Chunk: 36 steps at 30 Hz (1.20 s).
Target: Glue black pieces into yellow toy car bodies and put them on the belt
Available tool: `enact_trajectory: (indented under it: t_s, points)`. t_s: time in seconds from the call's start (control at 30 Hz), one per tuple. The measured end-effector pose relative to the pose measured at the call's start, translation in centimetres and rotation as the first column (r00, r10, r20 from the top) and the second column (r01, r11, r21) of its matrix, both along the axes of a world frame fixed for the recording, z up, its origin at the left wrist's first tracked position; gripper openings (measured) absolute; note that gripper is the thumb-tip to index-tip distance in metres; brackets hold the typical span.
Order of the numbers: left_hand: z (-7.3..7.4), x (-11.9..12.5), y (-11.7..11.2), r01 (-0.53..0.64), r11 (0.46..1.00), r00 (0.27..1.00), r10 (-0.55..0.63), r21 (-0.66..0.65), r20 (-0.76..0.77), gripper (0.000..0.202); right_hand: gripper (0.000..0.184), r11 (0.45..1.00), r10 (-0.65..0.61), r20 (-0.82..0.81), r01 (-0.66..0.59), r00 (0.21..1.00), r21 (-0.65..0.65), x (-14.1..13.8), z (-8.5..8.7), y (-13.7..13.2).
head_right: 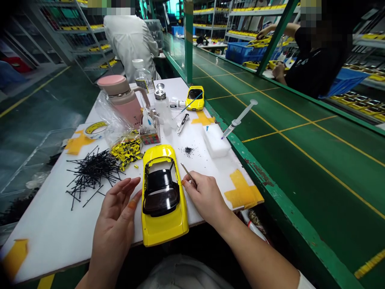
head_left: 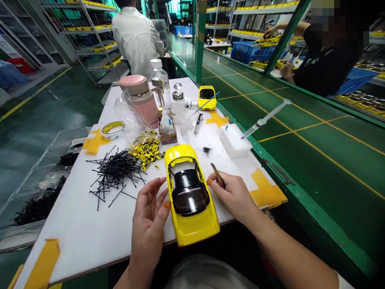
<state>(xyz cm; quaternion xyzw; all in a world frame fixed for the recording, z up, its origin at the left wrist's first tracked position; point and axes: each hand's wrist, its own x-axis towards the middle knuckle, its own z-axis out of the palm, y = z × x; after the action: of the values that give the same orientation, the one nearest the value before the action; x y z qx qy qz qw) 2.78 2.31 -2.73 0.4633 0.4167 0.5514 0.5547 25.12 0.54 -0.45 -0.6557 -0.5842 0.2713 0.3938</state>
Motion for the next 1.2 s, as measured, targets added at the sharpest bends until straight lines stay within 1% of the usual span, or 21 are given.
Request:
enact_trajectory:
  t_s: [0.2,0.37,0.63,0.97,1.2]
  points:
    - [-0.06,-0.06,0.01,0.009,1.000,1.000,-0.009,-0.003,-0.001,0.040,0.023,1.000,0.009,0.020,-0.009,1.000,0.007,-0.04,0.00,0.12]
    - [-0.10,-0.08,0.03,0.016,1.000,1.000,-0.016,-0.005,-0.007,0.040,0.022,1.000,-0.006,0.003,0.006,1.000,0.021,-0.09,-0.08,0.10]
    - [0.02,-0.11,-0.03,0.011,1.000,0.999,-0.011,-0.020,-0.033,0.041,0.018,0.996,-0.072,-0.042,0.074,0.997,0.051,-0.35,-0.12,-0.14]
    - [-0.08,-0.16,-0.02,0.022,1.000,0.999,-0.022,-0.018,-0.024,0.041,0.017,0.998,-0.052,-0.016,0.052,0.999,0.033,-0.42,-0.22,0.03]
    - [-0.11,-0.10,-0.03,0.004,1.000,0.999,-0.005,-0.022,-0.038,0.042,0.019,0.998,-0.058,-0.028,0.058,0.998,0.027,-0.45,-0.11,0.08]
